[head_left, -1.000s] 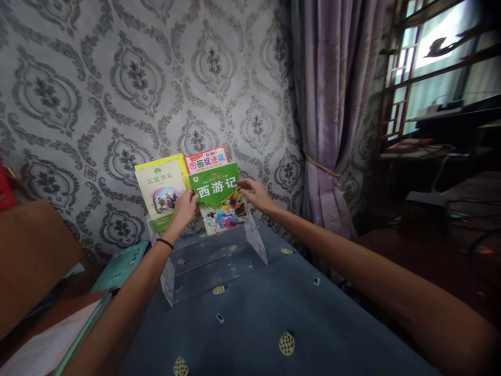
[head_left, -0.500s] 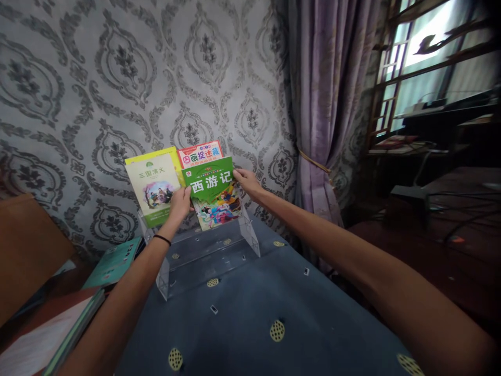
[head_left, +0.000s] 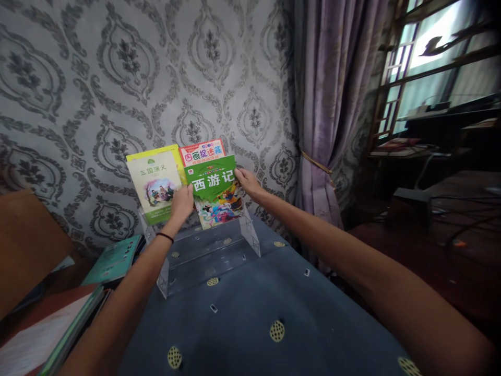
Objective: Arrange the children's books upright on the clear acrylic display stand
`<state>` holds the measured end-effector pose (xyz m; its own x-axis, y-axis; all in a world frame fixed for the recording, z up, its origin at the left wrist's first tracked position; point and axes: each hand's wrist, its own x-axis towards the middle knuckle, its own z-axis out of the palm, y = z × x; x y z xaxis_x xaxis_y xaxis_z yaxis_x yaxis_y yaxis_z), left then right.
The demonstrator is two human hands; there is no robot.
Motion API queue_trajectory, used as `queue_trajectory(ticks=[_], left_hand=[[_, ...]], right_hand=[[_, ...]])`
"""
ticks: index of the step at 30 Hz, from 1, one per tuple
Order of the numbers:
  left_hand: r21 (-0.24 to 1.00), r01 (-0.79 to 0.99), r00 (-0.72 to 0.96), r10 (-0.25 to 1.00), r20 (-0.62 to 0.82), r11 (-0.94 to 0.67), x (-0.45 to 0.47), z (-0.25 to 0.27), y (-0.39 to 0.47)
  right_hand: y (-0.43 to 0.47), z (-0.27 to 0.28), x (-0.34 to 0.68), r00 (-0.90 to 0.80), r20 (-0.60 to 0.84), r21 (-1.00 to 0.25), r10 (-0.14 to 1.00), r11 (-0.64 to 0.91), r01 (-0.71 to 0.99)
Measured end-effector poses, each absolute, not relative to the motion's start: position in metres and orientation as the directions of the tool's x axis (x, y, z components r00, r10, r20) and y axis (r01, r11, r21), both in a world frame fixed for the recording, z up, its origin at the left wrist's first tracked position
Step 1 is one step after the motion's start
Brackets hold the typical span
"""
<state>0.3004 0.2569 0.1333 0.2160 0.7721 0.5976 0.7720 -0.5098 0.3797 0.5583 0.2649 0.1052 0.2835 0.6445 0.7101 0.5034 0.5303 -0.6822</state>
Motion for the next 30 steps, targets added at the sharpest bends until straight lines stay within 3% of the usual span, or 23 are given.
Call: queue_trajectory(ticks=[4, 12, 19, 26, 30], left_hand=[[0.275, 0.830, 0.230, 0.746, 0.625, -0.486, 0.299, 0.136, 0.256], [0.364, 0.775, 0.226, 0.765, 0.603, -0.517, 0.296, 0.137, 0.256], [0.314, 0.825, 0.245, 0.798, 0.551, -0.470, 0.295, 0.140, 0.251], [0.270, 0.862, 0.245, 0.818, 0.520, -0.429, 0.296, 0.140, 0.241], [0.253, 0.860, 0.235, 0.784, 0.574, -0.443, 0.287, 0.141, 0.239]], right_hand=[[0.264, 0.105, 0.556, 0.305, 0.719, -0.671, 0.624, 0.510, 0.538], [0.259, 0.105, 0.551, 0.348, 0.731, -0.660, 0.587, 0.479, 0.579], [0.253, 0.104, 0.548, 0.382, 0.727, -0.669, 0.570, 0.466, 0.579], [0.255, 0.107, 0.545, 0.402, 0.719, -0.689, 0.567, 0.506, 0.518], [0.264, 0.116, 0.538, 0.399, 0.717, -0.697, 0.572, 0.579, 0.424]])
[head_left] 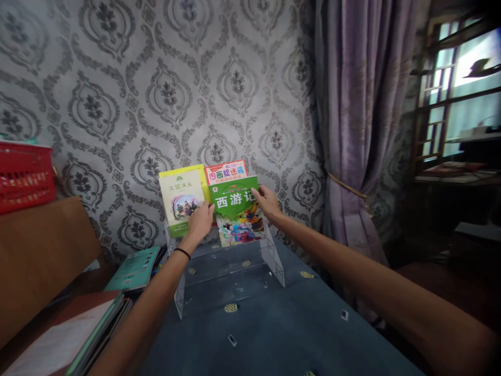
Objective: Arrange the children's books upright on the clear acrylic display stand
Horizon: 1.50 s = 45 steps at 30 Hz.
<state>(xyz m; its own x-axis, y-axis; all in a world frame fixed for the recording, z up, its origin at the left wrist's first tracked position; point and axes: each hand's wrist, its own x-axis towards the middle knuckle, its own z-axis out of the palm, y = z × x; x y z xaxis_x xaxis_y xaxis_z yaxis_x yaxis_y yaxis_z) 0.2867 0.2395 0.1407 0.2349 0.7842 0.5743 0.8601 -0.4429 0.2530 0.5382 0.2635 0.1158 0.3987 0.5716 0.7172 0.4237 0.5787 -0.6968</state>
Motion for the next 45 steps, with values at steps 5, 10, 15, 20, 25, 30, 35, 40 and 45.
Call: queue_trajectory(ticks=[5, 10, 15, 20, 25, 30, 35, 40, 45], left_hand=[[0.289, 0.857, 0.037, 0.610, 0.792, -0.427, 0.244, 0.162, 0.252], [0.390, 0.804, -0.211, 0.398, 0.893, -0.450, 0.197, 0.192, 0.281], [0.559, 0.717, -0.238, 0.608, 0.758, -0.416, 0.174, 0.201, 0.300], [0.650, 0.618, -0.258, 0.667, 0.699, -0.443, 0.167, 0.198, 0.311], [0.683, 0.563, -0.258, 0.685, 0.681, -0.467, 0.163, 0.196, 0.322], [0.676, 0.507, -0.189, 0.696, 0.693, -0.535, 0.158, 0.200, 0.323], [0.694, 0.405, -0.071, 0.737, 0.672, -0.595, 0.151, 0.206, 0.316], [0.733, 0.281, -0.026, 0.759, 0.651, -0.620, 0.150, 0.206, 0.309], [0.717, 0.167, -0.083, 0.714, 0.695, -0.677, 0.158, 0.213, 0.302]], right_hand=[[0.275, 0.128, 0.530, 0.414, 0.684, -0.721, 0.600, 0.643, 0.260], [0.276, 0.133, 0.525, 0.407, 0.637, -0.744, 0.654, 0.660, 0.103], [0.273, 0.133, 0.525, 0.398, 0.610, -0.755, 0.685, 0.655, 0.029], [0.272, 0.134, 0.526, 0.408, 0.584, -0.770, 0.702, 0.638, 0.005], [0.271, 0.135, 0.525, 0.412, 0.569, -0.777, 0.712, 0.629, -0.013], [0.270, 0.136, 0.523, 0.402, 0.563, -0.781, 0.722, 0.623, -0.026], [0.272, 0.136, 0.523, 0.405, 0.556, -0.783, 0.725, 0.621, -0.037], [0.274, 0.135, 0.523, 0.411, 0.547, -0.783, 0.730, 0.620, -0.059], [0.273, 0.136, 0.521, 0.402, 0.546, -0.781, 0.735, 0.620, -0.073]])
